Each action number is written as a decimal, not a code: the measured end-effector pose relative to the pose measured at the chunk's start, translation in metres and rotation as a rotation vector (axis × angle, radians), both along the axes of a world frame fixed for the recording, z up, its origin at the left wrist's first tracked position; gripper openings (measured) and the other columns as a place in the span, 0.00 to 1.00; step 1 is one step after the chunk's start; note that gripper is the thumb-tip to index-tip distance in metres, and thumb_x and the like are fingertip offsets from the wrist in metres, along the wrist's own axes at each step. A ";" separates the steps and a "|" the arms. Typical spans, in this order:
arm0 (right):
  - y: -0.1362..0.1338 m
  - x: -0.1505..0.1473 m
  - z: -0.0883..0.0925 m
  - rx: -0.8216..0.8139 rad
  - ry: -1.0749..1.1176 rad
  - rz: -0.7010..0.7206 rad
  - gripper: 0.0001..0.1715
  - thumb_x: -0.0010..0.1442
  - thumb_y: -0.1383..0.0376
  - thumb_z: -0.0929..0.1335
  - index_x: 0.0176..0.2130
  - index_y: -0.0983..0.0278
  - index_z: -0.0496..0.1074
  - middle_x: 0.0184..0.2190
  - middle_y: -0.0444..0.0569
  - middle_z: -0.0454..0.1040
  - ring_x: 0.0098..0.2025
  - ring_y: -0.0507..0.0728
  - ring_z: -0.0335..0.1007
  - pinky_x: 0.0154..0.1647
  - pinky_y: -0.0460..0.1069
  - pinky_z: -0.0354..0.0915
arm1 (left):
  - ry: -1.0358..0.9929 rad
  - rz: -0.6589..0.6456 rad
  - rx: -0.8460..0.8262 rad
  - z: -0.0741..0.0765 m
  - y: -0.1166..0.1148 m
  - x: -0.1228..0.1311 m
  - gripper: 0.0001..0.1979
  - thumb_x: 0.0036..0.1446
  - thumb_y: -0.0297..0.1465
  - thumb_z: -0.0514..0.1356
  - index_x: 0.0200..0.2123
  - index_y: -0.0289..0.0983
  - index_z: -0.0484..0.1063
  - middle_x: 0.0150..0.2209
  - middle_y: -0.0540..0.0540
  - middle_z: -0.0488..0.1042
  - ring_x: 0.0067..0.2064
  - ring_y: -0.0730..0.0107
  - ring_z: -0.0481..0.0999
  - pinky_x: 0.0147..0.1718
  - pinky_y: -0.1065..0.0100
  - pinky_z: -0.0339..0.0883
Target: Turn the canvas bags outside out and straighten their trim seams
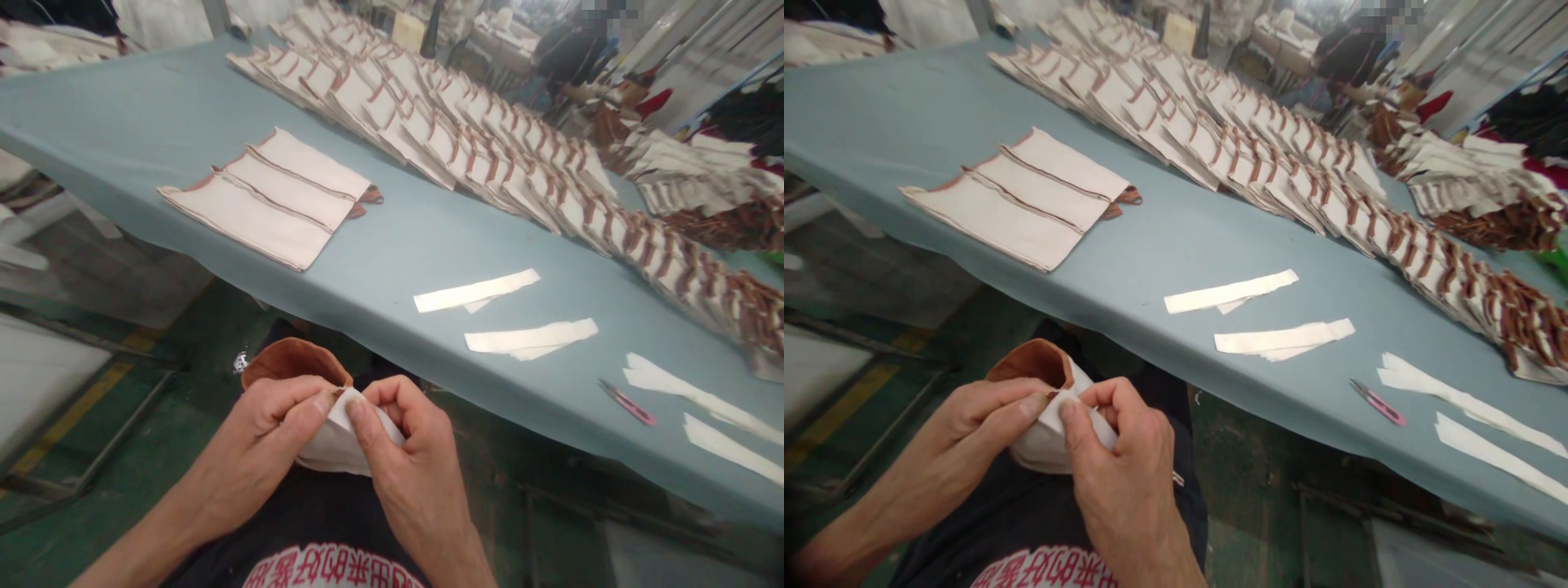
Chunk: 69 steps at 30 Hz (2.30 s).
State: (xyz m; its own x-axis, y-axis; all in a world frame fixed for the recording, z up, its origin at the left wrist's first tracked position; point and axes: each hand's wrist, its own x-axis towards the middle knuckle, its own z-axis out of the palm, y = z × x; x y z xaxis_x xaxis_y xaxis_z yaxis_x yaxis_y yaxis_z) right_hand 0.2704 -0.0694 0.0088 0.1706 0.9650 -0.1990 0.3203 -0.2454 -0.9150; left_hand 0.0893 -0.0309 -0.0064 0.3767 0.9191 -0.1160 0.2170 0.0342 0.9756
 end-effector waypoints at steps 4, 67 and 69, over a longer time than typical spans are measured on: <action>-0.002 -0.004 -0.001 0.021 -0.016 -0.030 0.17 0.66 0.52 0.72 0.30 0.57 0.74 0.20 0.41 0.76 0.21 0.54 0.70 0.25 0.48 0.58 | -0.035 -0.054 -0.012 0.002 0.006 -0.001 0.23 0.73 0.41 0.61 0.27 0.39 0.83 0.26 0.50 0.78 0.25 0.70 0.74 0.22 0.75 0.66; 0.000 -0.018 -0.019 0.012 0.155 -0.113 0.15 0.61 0.52 0.71 0.29 0.55 0.66 0.20 0.38 0.68 0.20 0.54 0.64 0.23 0.49 0.56 | 0.148 0.063 0.187 0.013 0.003 0.015 0.15 0.59 0.32 0.59 0.22 0.40 0.81 0.18 0.55 0.77 0.19 0.76 0.73 0.18 0.83 0.64; 0.000 -0.017 -0.020 -0.008 0.191 -0.109 0.16 0.61 0.50 0.70 0.29 0.55 0.66 0.20 0.38 0.68 0.20 0.54 0.63 0.23 0.49 0.56 | 0.169 0.059 0.207 0.013 -0.001 0.013 0.15 0.60 0.32 0.59 0.25 0.40 0.83 0.19 0.55 0.78 0.19 0.76 0.75 0.19 0.83 0.66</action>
State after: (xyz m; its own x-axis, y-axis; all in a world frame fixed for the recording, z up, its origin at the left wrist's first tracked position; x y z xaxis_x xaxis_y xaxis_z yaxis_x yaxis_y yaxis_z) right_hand 0.2529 -0.0693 -0.0109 0.2326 0.9411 -0.2454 0.1127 -0.2767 -0.9543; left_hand 0.1021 -0.0323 0.0062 0.3133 0.9494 0.0205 0.3804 -0.1452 0.9133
